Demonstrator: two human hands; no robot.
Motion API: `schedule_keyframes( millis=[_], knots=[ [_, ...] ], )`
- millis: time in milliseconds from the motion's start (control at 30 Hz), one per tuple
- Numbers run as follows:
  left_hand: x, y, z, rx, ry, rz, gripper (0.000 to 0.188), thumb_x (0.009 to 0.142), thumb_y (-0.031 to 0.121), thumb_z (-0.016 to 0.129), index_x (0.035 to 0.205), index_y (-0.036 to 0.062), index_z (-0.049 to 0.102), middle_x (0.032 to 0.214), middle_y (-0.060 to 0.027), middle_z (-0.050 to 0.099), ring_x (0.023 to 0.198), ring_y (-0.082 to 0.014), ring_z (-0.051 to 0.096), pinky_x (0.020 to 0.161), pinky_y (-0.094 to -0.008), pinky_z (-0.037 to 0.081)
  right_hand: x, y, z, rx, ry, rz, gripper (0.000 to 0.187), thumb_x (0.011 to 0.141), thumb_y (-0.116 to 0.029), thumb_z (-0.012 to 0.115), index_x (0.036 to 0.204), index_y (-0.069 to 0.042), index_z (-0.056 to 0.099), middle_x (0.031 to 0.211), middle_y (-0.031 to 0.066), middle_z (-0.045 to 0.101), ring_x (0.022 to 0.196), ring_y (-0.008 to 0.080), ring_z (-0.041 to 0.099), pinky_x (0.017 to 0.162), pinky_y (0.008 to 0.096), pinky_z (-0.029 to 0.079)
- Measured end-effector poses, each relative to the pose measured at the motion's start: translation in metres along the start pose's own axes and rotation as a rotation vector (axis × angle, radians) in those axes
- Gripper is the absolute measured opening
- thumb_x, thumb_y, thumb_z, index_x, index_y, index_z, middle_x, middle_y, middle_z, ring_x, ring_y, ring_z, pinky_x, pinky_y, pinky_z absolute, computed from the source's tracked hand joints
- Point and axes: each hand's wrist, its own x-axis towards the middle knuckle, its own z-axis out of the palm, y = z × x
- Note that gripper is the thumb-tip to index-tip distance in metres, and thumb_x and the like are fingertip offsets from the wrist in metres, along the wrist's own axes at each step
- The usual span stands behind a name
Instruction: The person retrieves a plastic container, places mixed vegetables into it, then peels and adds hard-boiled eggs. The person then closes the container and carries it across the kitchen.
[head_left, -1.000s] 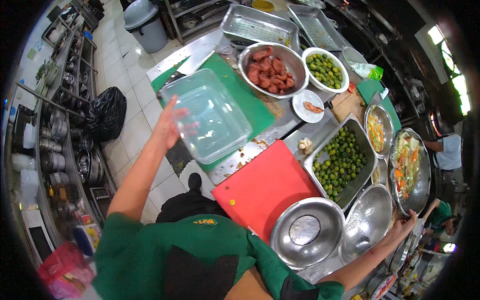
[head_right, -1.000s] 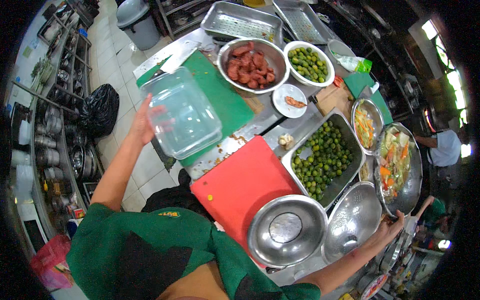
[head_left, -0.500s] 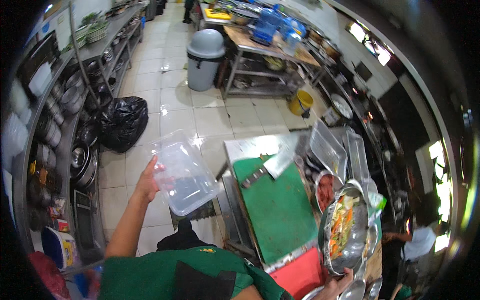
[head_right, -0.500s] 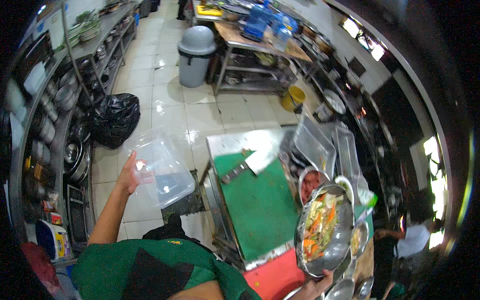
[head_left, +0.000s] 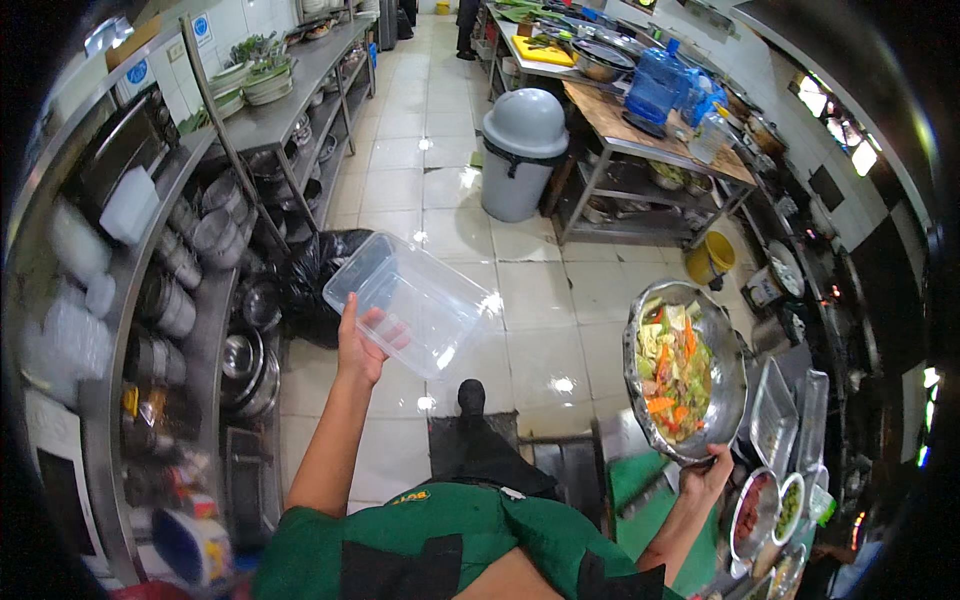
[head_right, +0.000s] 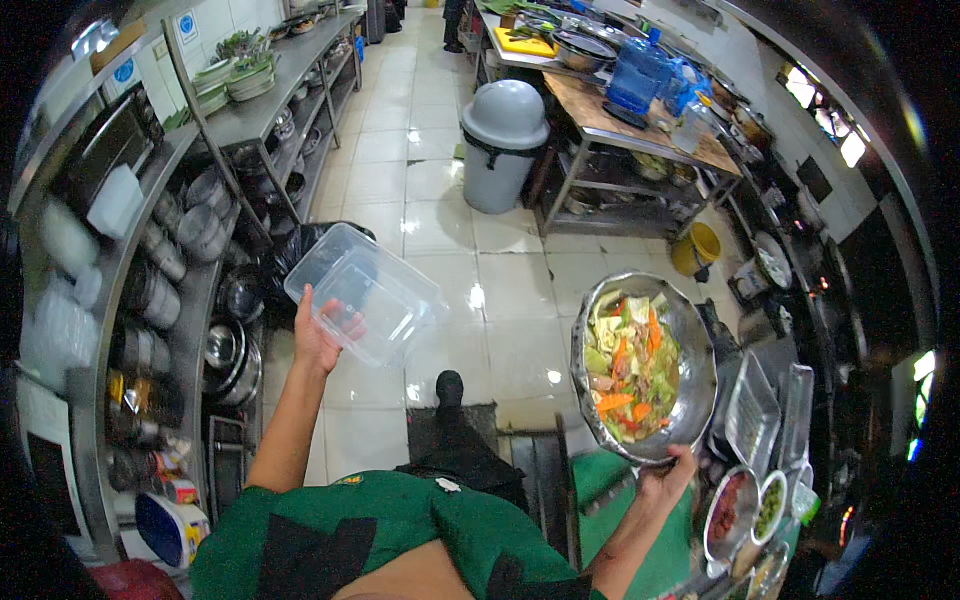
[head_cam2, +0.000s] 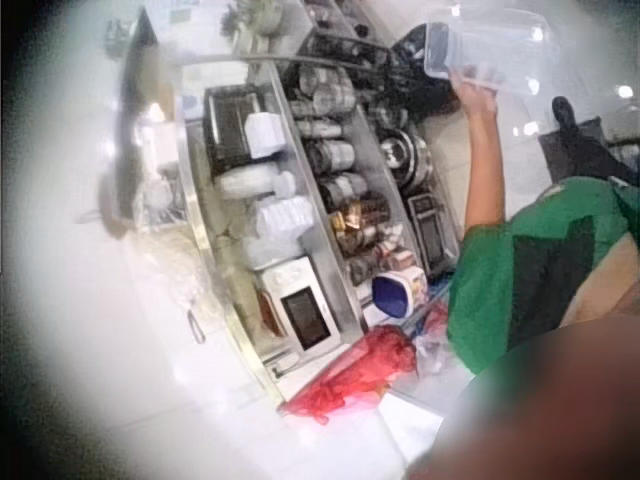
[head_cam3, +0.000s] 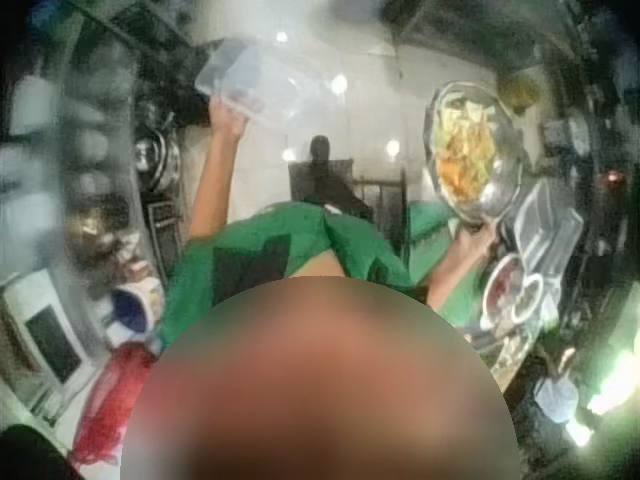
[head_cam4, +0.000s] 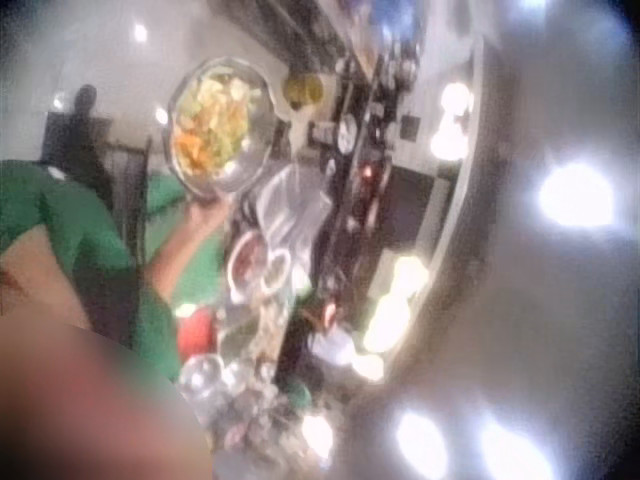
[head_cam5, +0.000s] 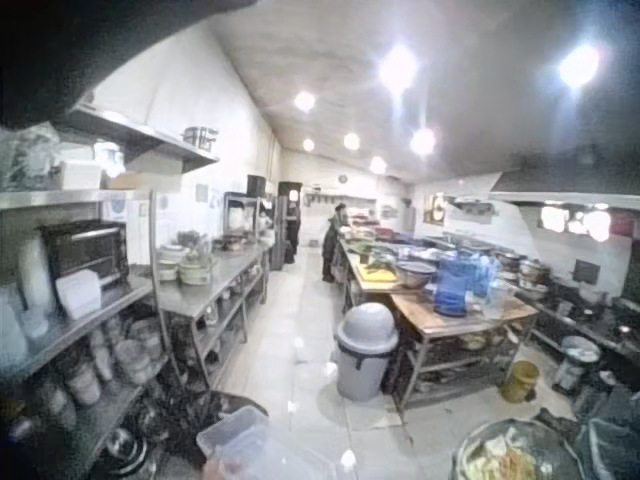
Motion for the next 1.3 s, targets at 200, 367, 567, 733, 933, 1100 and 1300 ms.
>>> schedule_keyframes(
  millis=[200, 367, 567, 733, 933, 1100, 1300],
  knots=[
    [0.159, 0.104, -0.034, -0.128, 0.184, 0.190, 0.068, 0.076, 0.062, 0.062, 0.111, 0.0059, 0.047, 0.112, -0.0101, 0.044, 0.108, -0.0453, 0.049, 0.085, -0.0616, 0.043, 0.129, 0.097, 0.203, 0.041, -0.180, 0.105, 0.045, 0.059, -0.001, 0.052, 0.104, 0.004, 0.054, 0.104, 0.0125, 0.060, 0.094, 0.0300, 0.060, 0.090, 0.0406, 0.050],
    [0.208, 0.165, -0.066, -0.162, 0.663, 0.647, 0.069, 0.083, 0.054, 0.058, 0.132, 0.0102, 0.036, 0.121, -0.0094, 0.042, 0.112, -0.0377, 0.047, 0.088, -0.0565, 0.044, 0.220, 0.174, 0.394, -0.010, -0.195, 0.147, 0.041, 0.058, -0.001, 0.054, 0.099, 0.000, 0.056, 0.099, 0.0098, 0.062, 0.087, 0.0282, 0.062, 0.083, 0.0387, 0.052],
    [0.292, 0.231, -0.060, -0.278, 0.979, 0.763, 0.065, 0.085, 0.051, 0.056, 0.135, 0.0151, 0.039, 0.130, -0.0107, 0.041, 0.115, -0.0346, 0.047, 0.093, -0.0511, 0.043, 0.314, 0.254, 0.599, 0.028, -0.160, 0.182, 0.046, 0.057, 0.001, 0.054, 0.103, -0.001, 0.055, 0.104, 0.0106, 0.061, 0.092, 0.0285, 0.061, 0.086, 0.0401, 0.053],
    [0.464, 0.293, 0.010, -0.186, 0.911, 0.753, 0.066, 0.084, 0.050, 0.056, 0.139, 0.0193, 0.036, 0.134, -0.0080, 0.037, 0.115, -0.0357, 0.048, 0.092, -0.0535, 0.043, 0.375, 0.311, 0.742, 0.014, -0.184, 0.164, 0.044, 0.056, 0.001, 0.055, 0.099, -0.001, 0.055, 0.100, 0.0087, 0.062, 0.087, 0.0265, 0.062, 0.080, 0.0360, 0.054],
    [0.736, 0.361, 0.155, -0.038, 0.457, 0.538, 0.057, 0.087, 0.056, 0.053, 0.122, 0.0112, 0.045, 0.118, -0.0090, 0.044, 0.108, -0.0385, 0.053, 0.083, -0.0539, 0.047, 0.453, 0.361, 0.868, 0.014, -0.084, 0.129, 0.036, 0.054, 0.002, 0.056, 0.089, -0.004, 0.057, 0.092, 0.0062, 0.062, 0.078, 0.0226, 0.062, 0.068, 0.0286, 0.055],
    [0.938, 0.382, 0.293, -0.008, 0.124, 0.289, 0.070, 0.078, 0.069, 0.055, 0.109, 0.0061, 0.046, 0.111, -0.0090, 0.044, 0.100, -0.0373, 0.055, 0.077, -0.0534, 0.048, 0.541, 0.406, 0.973, 0.030, -0.121, 0.155, 0.038, 0.054, 0.002, 0.054, 0.091, -0.002, 0.058, 0.095, 0.0071, 0.063, 0.083, 0.0245, 0.062, 0.077, 0.0348, 0.055],
    [1.095, 0.417, 0.385, 0.023, 0.221, 0.141, 0.081, 0.073, 0.075, 0.056, 0.111, 0.0041, 0.044, 0.112, -0.0113, 0.043, 0.100, -0.0397, 0.055, 0.077, -0.0539, 0.048, 0.655, 0.450, 1.142, 0.019, -0.183, 0.149, 0.037, 0.056, 0.002, 0.054, 0.093, 0.000, 0.059, 0.098, 0.0083, 0.062, 0.088, 0.0266, 0.062, 0.084, 0.0386, 0.053]
  ],
)
